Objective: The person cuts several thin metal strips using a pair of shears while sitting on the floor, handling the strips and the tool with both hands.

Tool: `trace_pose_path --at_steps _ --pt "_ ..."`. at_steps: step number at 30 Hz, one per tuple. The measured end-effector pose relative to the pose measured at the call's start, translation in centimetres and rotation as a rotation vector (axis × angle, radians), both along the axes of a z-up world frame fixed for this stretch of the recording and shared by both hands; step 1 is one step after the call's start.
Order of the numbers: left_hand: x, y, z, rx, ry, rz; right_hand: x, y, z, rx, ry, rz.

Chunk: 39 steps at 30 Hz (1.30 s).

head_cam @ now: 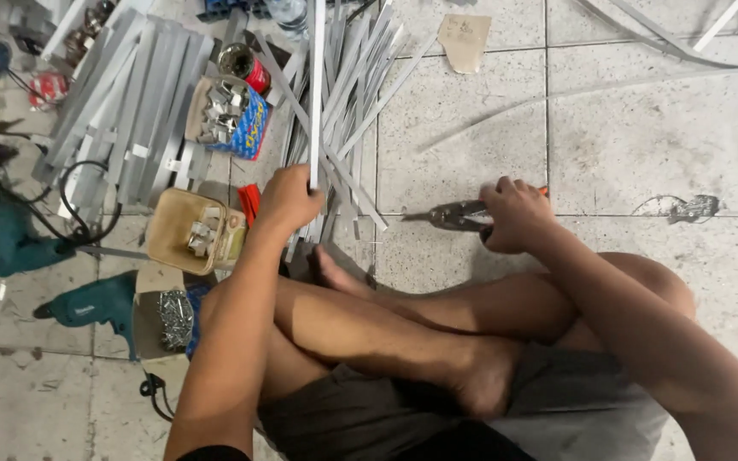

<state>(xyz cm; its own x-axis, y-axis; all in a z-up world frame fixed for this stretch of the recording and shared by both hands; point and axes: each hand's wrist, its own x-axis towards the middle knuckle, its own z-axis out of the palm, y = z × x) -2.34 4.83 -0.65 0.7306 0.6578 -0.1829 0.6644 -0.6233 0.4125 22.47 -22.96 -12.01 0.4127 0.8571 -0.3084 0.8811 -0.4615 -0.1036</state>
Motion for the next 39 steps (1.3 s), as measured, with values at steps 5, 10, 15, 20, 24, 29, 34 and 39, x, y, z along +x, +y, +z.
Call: trace_pose_path --at_steps 5,10,15,20,24,29,34,39 --pt "0.0 0.8 -3.5 -0.035 0.192 0.023 -1.7 0.4 1.7 0.061 -0.115 0.052" --pt "0.4 3.1 -7.2 0.069 0.275 0.182 1.7 1.4 3.1 -0.137 -0.068 0.132" --pt "0.5 2.0 -5.4 0.198 0.195 0.225 11.8 4.5 -1.3 0.200 0.036 -0.288" --pt "0.0 2.2 -5.1 0.178 0.126 0.292 15.3 3.2 0.7 0.283 0.028 -0.487" --pt "-0.1 0.3 -1.0 -0.055 -0.047 0.402 16.9 2.1 -3.5 0.456 -0.145 -0.422" --pt "1.4 -5.4 0.7 -0.305 -0.556 0.394 15.3 2.3 -1.1 0.685 -0.194 -0.331" --pt "4.9 -13.7 -3.2 -0.638 -0.838 0.448 8.1 4.0 4.4 0.850 0.041 -0.272" --pt "5.7 -14.8 -4.8 -0.796 -1.110 0.422 0.4 5.5 7.9 0.799 0.376 -0.284"
